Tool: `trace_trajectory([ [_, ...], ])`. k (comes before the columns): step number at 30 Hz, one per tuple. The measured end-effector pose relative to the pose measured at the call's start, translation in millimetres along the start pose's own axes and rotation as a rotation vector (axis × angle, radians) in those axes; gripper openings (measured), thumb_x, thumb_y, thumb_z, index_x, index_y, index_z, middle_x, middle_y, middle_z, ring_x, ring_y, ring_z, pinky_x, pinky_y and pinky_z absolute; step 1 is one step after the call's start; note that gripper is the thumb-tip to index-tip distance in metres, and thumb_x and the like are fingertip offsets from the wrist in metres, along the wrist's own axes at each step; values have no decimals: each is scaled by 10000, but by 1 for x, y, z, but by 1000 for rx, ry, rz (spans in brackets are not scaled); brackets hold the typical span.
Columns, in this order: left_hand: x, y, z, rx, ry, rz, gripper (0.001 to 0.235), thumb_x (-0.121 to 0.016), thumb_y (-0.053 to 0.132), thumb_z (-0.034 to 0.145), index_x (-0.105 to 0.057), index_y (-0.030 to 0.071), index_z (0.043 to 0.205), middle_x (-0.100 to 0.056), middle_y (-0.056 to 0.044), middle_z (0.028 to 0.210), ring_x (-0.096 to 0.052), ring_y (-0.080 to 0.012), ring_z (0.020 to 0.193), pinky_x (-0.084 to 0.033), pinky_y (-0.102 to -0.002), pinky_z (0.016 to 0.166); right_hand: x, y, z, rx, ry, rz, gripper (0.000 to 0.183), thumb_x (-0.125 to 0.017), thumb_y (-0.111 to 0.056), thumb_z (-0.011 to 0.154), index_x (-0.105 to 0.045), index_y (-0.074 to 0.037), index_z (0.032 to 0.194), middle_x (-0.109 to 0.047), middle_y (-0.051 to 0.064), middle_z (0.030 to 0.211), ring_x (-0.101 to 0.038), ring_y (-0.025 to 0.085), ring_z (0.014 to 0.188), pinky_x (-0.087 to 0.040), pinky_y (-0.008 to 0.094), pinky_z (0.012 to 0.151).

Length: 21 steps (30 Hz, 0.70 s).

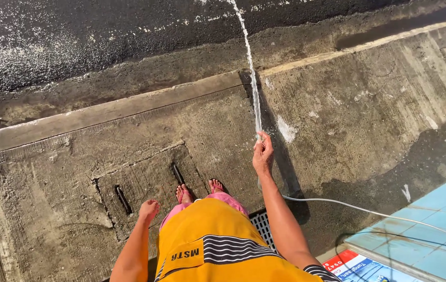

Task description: Cleaning a concrete pavement by spraying it with water from a hose

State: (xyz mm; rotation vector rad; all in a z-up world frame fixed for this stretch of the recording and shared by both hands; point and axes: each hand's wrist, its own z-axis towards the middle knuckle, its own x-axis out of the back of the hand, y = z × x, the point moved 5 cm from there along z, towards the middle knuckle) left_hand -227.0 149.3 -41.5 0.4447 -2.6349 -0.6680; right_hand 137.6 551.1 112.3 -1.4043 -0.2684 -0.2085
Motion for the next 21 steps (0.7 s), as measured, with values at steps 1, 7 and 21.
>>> trace_trajectory([
  [1, 6, -4, -4, -1, 0, 3, 418, -746, 246, 1082, -777, -92, 1327, -841, -348, 1193, -848, -477, 1064, -690, -572, 910, 1, 14, 5, -1, 3, 1, 366, -533, -107, 1097, -739, -159, 1394, -603, 23, 704, -561, 132, 624, -505, 284, 666],
  [7, 34, -22, -16, -35, -15, 378, 628, -665, 434, 1143, -736, -48, 1538, -788, -343, 1447, -754, -550, 1323, -597, -681, 1102, -3, 18, 8, 1, -7, -20, 352, -534, -111, 1097, -732, -136, 1387, -604, 43, 695, -566, 148, 616, -496, 304, 651],
  [21, -27, 33, 5, -144, -69, 229, 572, -727, 440, 1107, -775, -24, 1438, -801, -326, 1394, -742, -545, 1327, -571, -656, 1120, -16, 38, -4, -82, -86, -62, 341, -551, -157, 1075, -722, -181, 1369, -637, 39, 692, -591, 152, 613, -493, 305, 653],
])
